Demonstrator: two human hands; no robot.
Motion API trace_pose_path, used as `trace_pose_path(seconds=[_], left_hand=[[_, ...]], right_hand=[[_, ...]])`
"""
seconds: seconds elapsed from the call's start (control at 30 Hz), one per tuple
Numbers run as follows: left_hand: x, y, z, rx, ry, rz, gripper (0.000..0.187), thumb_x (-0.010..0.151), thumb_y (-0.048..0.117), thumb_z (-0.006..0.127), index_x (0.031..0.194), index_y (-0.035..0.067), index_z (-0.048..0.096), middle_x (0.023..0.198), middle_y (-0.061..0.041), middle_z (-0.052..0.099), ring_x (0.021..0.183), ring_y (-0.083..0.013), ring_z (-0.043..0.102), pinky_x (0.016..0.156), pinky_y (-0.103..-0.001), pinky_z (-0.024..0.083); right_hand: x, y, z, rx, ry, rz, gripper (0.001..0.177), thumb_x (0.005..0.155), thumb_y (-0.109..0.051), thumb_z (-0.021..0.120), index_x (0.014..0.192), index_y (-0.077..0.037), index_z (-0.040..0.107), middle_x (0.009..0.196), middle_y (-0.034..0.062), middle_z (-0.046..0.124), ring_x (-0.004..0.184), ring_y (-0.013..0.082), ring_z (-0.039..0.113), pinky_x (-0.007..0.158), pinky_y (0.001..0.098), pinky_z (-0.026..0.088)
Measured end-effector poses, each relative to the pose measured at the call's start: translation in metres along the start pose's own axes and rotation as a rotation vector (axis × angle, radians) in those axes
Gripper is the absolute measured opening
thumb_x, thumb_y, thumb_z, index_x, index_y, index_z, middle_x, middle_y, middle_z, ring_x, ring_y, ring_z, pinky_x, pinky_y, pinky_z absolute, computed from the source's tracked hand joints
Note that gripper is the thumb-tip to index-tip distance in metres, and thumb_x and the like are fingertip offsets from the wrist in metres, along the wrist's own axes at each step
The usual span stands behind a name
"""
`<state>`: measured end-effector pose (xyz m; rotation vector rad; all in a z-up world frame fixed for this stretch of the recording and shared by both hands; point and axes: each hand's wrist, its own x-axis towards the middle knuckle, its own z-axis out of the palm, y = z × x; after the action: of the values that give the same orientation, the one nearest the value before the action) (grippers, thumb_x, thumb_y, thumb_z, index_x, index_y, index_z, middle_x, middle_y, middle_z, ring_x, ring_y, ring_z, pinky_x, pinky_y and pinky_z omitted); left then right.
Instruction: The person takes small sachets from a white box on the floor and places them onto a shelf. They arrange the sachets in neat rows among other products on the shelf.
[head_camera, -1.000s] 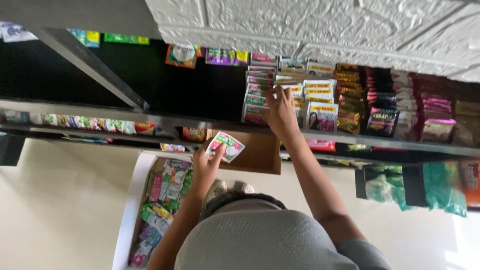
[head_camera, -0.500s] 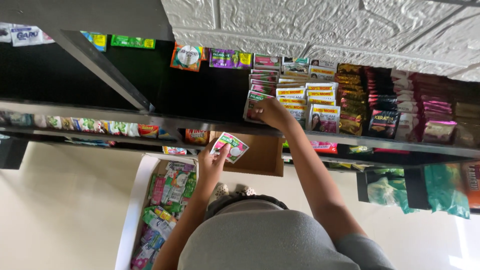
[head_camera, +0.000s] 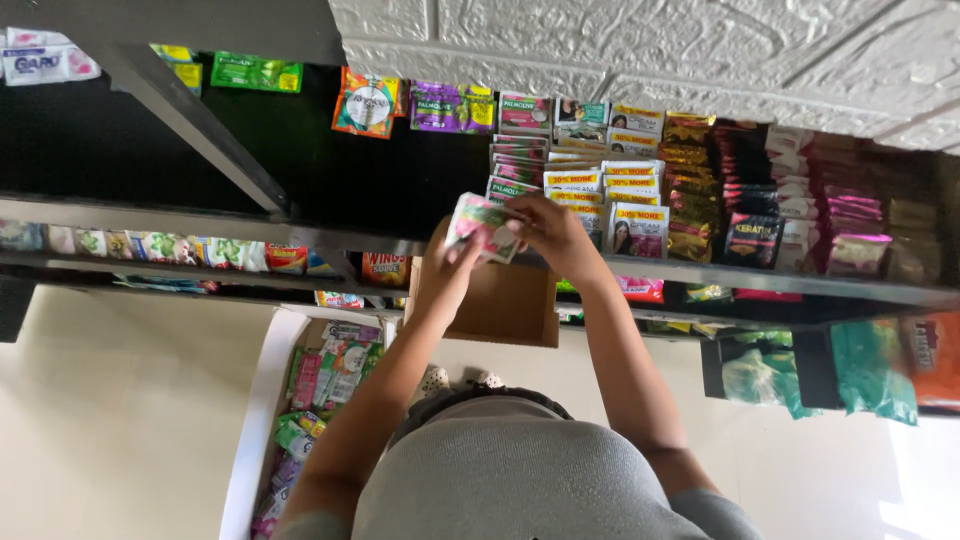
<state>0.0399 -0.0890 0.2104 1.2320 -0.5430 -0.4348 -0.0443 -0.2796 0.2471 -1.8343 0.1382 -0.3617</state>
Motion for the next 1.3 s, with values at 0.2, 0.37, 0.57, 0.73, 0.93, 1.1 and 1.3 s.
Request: trace_pose_path(seconds=[0.2,0.37,0.57,0.73,0.93,1.1,1.3], left_hand=[[0.049,0.006,-0.012,0.471,0.091,0.393,0.018,0.100,0.012,0.068,0.116,0.005,0.063,0.104,-0.008,0.067,0.089,-0.0179,0.066,0.071,-0.031,0.055],[0.074,-0.016,-0.022,0.692,0.023,0.382,0.015,0.095,0.017,0.071,0.102,0.006,0.064,0.098,-0.010,0.069,0.084,-0.0244,0.070,0.072,-0.036,0.057],[0.095,-0.022,-0.011,1.126,-0.177,0.035,0.041,0.082,0.042,0.082,0.090,0.004,0.068,0.093,-0.017,0.073,0.090,-0.0365,0.070,0.077,-0.047,0.056],[0.121,-0.083,-0.014,1.327,-0.265,-0.127,0.038,0.080,0.033,0.079,0.102,0.003,0.070,0.106,-0.022,0.072,0.101,-0.0407,0.070,0.082,-0.049,0.058],[0.114,-0.062,-0.008,1.297,-0.227,-0.080,0.031,0.083,0.024,0.075,0.106,0.003,0.069,0.108,-0.023,0.072,0.103,-0.0427,0.070,0.083,-0.051,0.058],[0.107,-0.052,-0.007,1.116,-0.184,0.013,0.049,0.077,0.035,0.082,0.104,-0.001,0.063,0.101,-0.025,0.069,0.098,-0.0443,0.067,0.083,-0.051,0.055],[0.099,-0.057,0.001,0.982,-0.216,0.028,0.018,0.092,0.011,0.059,0.105,0.001,0.065,0.105,-0.025,0.069,0.103,-0.0453,0.065,0.088,-0.052,0.052]], right_hand=[[0.018,0.007,-0.023,-0.424,0.285,0.079,0.021,0.095,-0.013,0.069,0.114,-0.005,0.072,0.089,0.0098,0.072,0.079,0.0161,0.067,0.073,0.0327,0.053],[0.025,0.057,-0.024,-0.610,0.095,-0.038,0.020,0.085,-0.007,0.072,0.104,-0.002,0.072,0.092,0.0170,0.071,0.084,0.0309,0.068,0.076,0.0399,0.054],[0.027,0.041,-0.010,-0.785,0.155,-0.207,0.017,0.079,-0.005,0.072,0.096,-0.001,0.069,0.091,0.0207,0.070,0.090,0.0409,0.067,0.080,0.0472,0.054],[0.042,0.098,-0.007,-0.661,-0.060,0.057,0.018,0.082,-0.006,0.066,0.097,-0.004,0.074,0.092,0.0237,0.071,0.089,0.0413,0.071,0.076,0.0485,0.056],[0.033,0.068,-0.002,-0.696,-0.063,0.066,0.019,0.085,-0.010,0.065,0.101,-0.003,0.074,0.096,0.0253,0.071,0.093,0.0439,0.069,0.077,0.0500,0.055],[-0.004,0.010,0.008,-0.772,0.011,-0.001,0.025,0.097,-0.023,0.064,0.112,-0.004,0.070,0.122,0.0214,0.068,0.112,0.0394,0.064,0.095,0.0467,0.050],[-0.027,-0.029,0.025,-0.908,0.040,-0.083,0.024,0.102,-0.026,0.058,0.112,-0.010,0.073,0.121,0.0148,0.067,0.117,0.0366,0.060,0.108,0.0552,0.036]])
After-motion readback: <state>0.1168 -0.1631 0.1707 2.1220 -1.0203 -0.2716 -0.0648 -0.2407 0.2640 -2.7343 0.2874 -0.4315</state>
